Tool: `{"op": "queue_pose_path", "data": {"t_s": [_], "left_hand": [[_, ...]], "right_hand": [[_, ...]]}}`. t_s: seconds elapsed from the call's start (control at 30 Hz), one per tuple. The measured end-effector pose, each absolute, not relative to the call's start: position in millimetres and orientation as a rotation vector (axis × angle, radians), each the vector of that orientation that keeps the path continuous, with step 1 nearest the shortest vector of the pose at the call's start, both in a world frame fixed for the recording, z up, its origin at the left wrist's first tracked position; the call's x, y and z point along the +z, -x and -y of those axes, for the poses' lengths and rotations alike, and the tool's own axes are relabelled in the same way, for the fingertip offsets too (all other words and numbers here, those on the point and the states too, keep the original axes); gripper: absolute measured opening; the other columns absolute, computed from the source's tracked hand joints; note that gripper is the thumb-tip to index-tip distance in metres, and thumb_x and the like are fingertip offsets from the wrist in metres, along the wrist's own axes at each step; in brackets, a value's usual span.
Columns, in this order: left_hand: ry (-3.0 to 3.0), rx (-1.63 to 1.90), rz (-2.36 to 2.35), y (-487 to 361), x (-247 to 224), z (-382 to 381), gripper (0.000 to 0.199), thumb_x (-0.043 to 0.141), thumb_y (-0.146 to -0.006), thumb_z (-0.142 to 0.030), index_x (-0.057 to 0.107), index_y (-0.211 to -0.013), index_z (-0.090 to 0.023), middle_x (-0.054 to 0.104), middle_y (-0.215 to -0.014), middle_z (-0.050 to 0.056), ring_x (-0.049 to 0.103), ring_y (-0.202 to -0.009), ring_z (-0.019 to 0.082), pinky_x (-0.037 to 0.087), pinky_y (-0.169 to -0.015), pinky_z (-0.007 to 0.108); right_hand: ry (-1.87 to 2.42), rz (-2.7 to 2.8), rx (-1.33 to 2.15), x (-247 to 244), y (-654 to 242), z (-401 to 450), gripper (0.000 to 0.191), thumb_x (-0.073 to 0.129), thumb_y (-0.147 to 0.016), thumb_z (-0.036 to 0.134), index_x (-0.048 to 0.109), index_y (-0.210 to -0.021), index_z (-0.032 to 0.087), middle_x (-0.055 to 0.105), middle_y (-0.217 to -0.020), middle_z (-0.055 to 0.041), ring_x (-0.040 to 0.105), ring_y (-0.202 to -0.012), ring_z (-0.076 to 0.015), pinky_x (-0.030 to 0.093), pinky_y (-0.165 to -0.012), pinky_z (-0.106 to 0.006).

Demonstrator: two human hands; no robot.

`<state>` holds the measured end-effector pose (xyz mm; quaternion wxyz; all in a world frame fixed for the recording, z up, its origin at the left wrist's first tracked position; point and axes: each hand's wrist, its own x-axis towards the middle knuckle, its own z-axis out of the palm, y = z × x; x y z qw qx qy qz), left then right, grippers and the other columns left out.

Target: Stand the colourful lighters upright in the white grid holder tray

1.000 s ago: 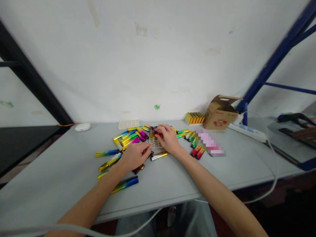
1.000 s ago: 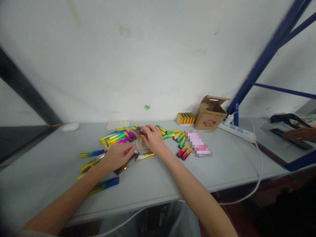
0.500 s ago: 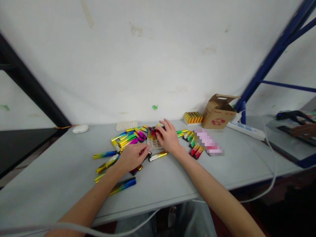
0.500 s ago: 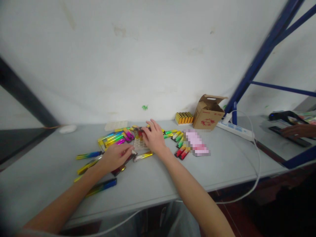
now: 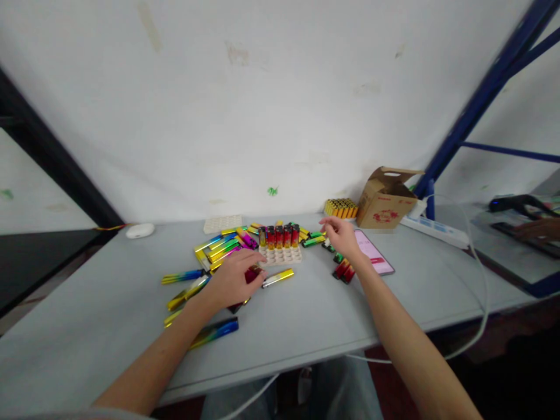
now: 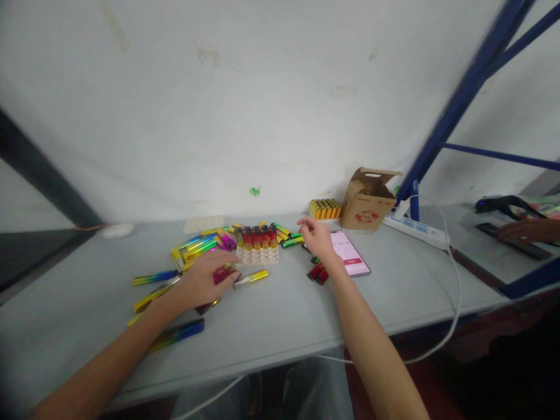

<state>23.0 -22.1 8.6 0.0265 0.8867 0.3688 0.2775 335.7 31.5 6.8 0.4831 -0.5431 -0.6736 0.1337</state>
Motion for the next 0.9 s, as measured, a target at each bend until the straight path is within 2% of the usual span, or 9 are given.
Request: {"op": "queue_pose_path", "data": {"t_s": [0.13,0.33,0.43,0.53,0.67,0.9], "left_hand": [[-2.74,0.751,-1.108,-23,5,23,0.04,0.059,-0.084,-0.039,0.064,-0.116,-0.016,0.064,-0.123,0.014,0.057,-0.117,0.028,0.044,-0.103,0.045],[-2.728,0.689,-1.128,-23,4,22,0.04,0.059,-0.084,-0.039,0.065,-0.115,-0.014,0.065,-0.122,0.016,0.057,-0.117,0.029,0.045,-0.103,0.048],[-2.737,0.693,-1.118,-24,5,22,0.04,0.06,-0.084,-0.039,0.065,-0.114,-0.013,0.065,-0.12,0.017,0.058,-0.117,0.029,0.045,-0.103,0.048],[-2.738,0.683,-1.119,-23,4,22,0.041,0.06,-0.084,-0.04,0.065,-0.114,-0.013,0.065,-0.121,0.017,0.058,-0.116,0.029,0.045,-0.103,0.047],[-2.741,0.686,-1.107,-23,3,20,0.039,0.06,-0.084,-0.039,0.065,-0.114,-0.014,0.066,-0.12,0.016,0.058,-0.116,0.028,0.045,-0.103,0.047],[-2.749,0.682,-1.105,-23,2,18,0.036,0.058,-0.085,-0.037,0.065,-0.112,-0.015,0.067,-0.118,0.014,0.058,-0.115,0.028,0.046,-0.102,0.046]], "right_hand": [[1.269,1.704,0.512,9,-350,-19,0.028,0.044,-0.078,0.019,0.067,-0.092,0.014,0.069,-0.074,-0.0045,0.06,-0.063,-0.0156,0.047,-0.062,-0.028],[1.262,2.3,0.505,28,-374,25,0.034,0.052,-0.068,0.007,0.072,-0.093,0.018,0.071,-0.1,-0.0085,0.064,-0.092,-0.0224,0.049,-0.083,-0.035],[1.324,2.463,0.476,37,-384,42,0.029,0.056,-0.071,0.008,0.074,-0.091,0.02,0.072,-0.094,-0.0089,0.064,-0.089,-0.0238,0.048,-0.084,-0.037],[1.309,2.509,0.547,40,-387,51,0.029,0.054,-0.076,0.008,0.074,-0.094,0.02,0.073,-0.089,-0.0078,0.064,-0.083,-0.0218,0.049,-0.079,-0.035],[1.271,2.465,0.578,33,-386,51,0.029,0.055,-0.08,0.01,0.073,-0.1,0.021,0.073,-0.092,-0.0075,0.065,-0.085,-0.0207,0.048,-0.081,-0.033],[1.301,2.575,0.493,20,-377,40,0.023,0.053,-0.085,0.014,0.071,-0.098,0.021,0.072,-0.094,-0.0054,0.064,-0.088,-0.0184,0.047,-0.082,-0.03]]}}
